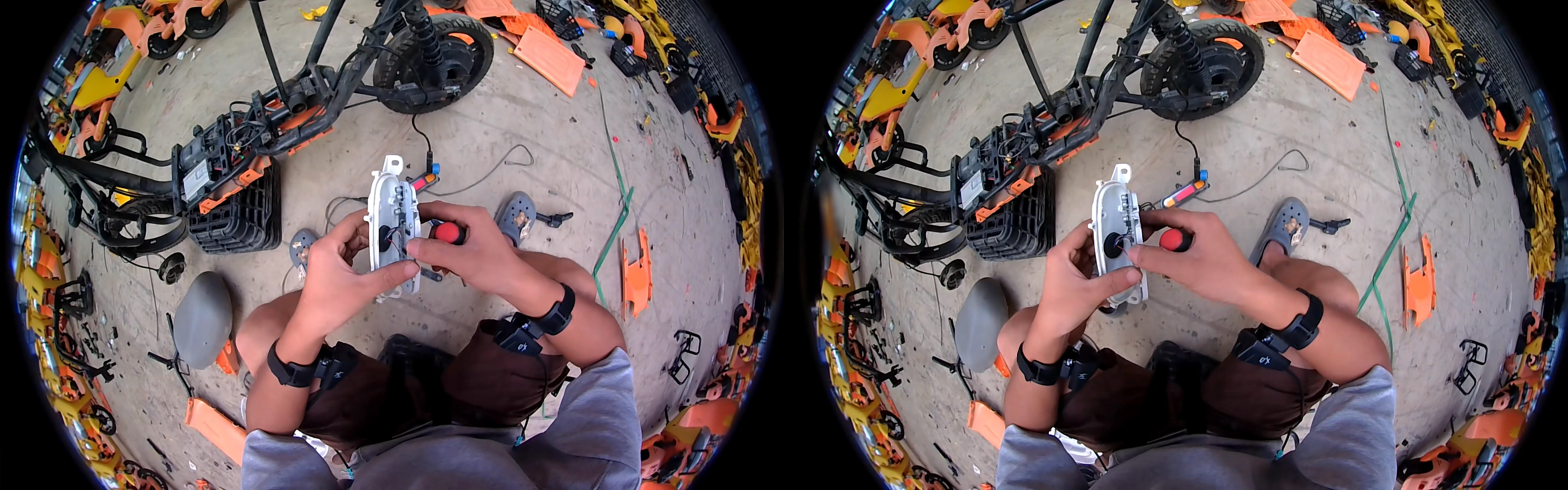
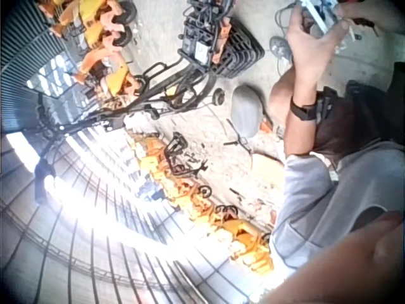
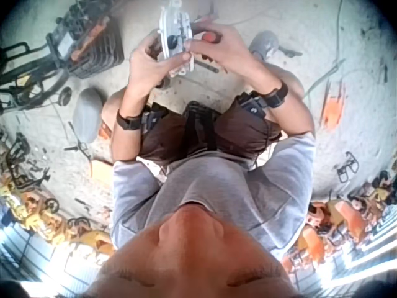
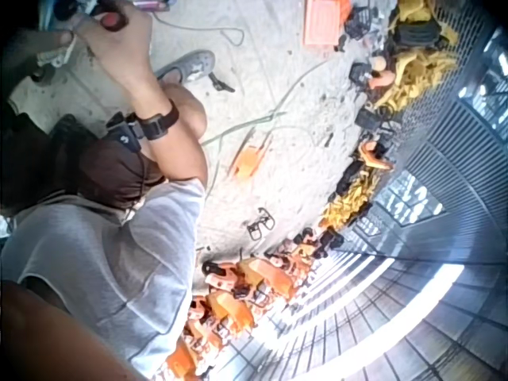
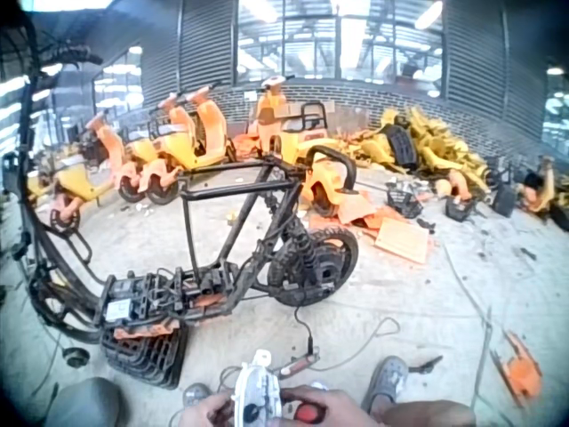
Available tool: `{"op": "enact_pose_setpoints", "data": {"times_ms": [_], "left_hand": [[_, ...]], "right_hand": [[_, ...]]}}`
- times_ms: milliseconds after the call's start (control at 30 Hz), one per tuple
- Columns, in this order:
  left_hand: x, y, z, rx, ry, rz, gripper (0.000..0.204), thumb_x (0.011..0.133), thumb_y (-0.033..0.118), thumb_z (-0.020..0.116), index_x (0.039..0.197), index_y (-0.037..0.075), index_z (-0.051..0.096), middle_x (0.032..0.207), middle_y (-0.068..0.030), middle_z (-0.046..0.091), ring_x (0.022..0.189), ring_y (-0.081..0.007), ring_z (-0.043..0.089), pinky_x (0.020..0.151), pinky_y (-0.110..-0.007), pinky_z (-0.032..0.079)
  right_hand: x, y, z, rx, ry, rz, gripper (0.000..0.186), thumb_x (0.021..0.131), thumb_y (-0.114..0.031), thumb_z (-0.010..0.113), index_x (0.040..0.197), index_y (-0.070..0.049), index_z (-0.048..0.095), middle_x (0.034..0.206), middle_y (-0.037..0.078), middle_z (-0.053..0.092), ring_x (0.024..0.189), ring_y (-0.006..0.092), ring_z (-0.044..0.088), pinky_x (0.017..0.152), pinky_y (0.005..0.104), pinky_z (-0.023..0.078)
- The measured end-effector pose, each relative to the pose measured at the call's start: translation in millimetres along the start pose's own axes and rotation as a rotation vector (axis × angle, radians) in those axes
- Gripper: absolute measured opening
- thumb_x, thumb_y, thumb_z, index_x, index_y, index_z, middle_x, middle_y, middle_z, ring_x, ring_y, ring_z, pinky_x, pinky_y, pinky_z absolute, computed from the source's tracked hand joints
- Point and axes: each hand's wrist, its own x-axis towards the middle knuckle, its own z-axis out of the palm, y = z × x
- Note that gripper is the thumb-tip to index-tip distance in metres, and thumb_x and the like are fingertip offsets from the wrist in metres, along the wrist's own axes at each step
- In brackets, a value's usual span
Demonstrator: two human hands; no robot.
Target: The person sits on the floor and uses a screwdriver to adjust components on a white scooter headlight assembly. They repeatedly probe and tighten small areas on the back of the unit while holding it in their hands.
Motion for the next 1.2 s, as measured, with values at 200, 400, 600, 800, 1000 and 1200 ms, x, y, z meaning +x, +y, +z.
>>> {"op": "enact_pose_setpoints", "data": {"times_ms": [200, 400, 600, 800, 1000, 1200], "left_hand": [[-1.9, 2.6, -2.3, -0.113, -0.008, -0.035, 0.060, 0.077, 0.001, 0.081, 0.129, -0.007, 0.054, 0.111, -0.0101, 0.068, 0.105, -0.0143, 0.064, 0.096, -0.029, 0.048], [-4.6, 2.7, -2.3, -0.146, 0.002, -0.065, 0.058, 0.079, -0.003, 0.077, 0.131, -0.008, 0.052, 0.112, -0.0097, 0.067, 0.108, -0.0149, 0.063, 0.099, -0.030, 0.048], [-5.7, 1.5, -7.2, -0.152, -0.089, -0.040, 0.063, 0.081, -0.008, 0.072, 0.138, -0.007, 0.045, 0.122, -0.0109, 0.062, 0.115, -0.0152, 0.059, 0.100, -0.031, 0.047], [-5.3, 7.0, -10.1, -0.302, -0.106, -0.151, 0.060, 0.087, -0.008, 0.064, 0.142, -0.007, 0.041, 0.127, -0.0114, 0.060, 0.117, -0.0171, 0.058, 0.099, -0.031, 0.046], [-2.1, 2.9, -10.0, -0.374, -0.074, -0.138, 0.060, 0.086, -0.007, 0.066, 0.141, -0.007, 0.042, 0.128, -0.0115, 0.060, 0.115, -0.0168, 0.059, 0.098, -0.030, 0.047], [4.6, -4.3, -8.8, -0.091, -0.031, 0.001, 0.067, 0.077, -0.004, 0.077, 0.137, -0.009, 0.046, 0.122, -0.0100, 0.063, 0.110, -0.0166, 0.061, 0.096, -0.031, 0.049]], "right_hand": [[1.0, 4.2, -4.9, 0.015, -0.011, -0.017, 0.049, 0.085, -0.020, 0.074, 0.122, 0.009, 0.061, 0.082, 0.003, 0.064, 0.072, 0.0061, 0.056, 0.062, 0.0235, 0.046], [0.9, 4.5, -4.5, 0.018, -0.003, 0.001, 0.046, 0.085, -0.016, 0.071, 0.122, 0.010, 0.061, 0.068, -0.002, 0.058, 0.060, 0.0036, 0.050, 0.052, 0.0223, 0.040], [0.8, 3.6, -3.8, 0.001, 0.003, -0.014, 0.043, 0.086, -0.015, 0.069, 0.121, 0.009, 0.063, 0.071, 0.000, 0.060, 0.062, 0.0038, 0.051, 0.054, 0.0220, 0.041], [2.8, 1.4, -3.3, -0.067, 0.061, -0.036, 0.033, 0.086, -0.016, 0.069, 0.111, 0.006, 0.068, 0.080, 0.004, 0.067, 0.072, 0.0065, 0.057, 0.065, 0.0237, 0.048], [1.4, -0.7, -1.1, -0.116, 0.108, -0.081, 0.029, 0.085, -0.014, 0.070, 0.106, 0.004, 0.070, 0.080, 0.008, 0.069, 0.072, 0.0079, 0.059, 0.066, 0.0250, 0.050], [-0.5, 0.1, 1.0, -0.325, 0.260, -0.206, 0.023, 0.080, -0.014, 0.073, 0.096, 0.002, 0.073, 0.079, 0.012, 0.071, 0.069, 0.0112, 0.063, 0.066, 0.0279, 0.052]]}}
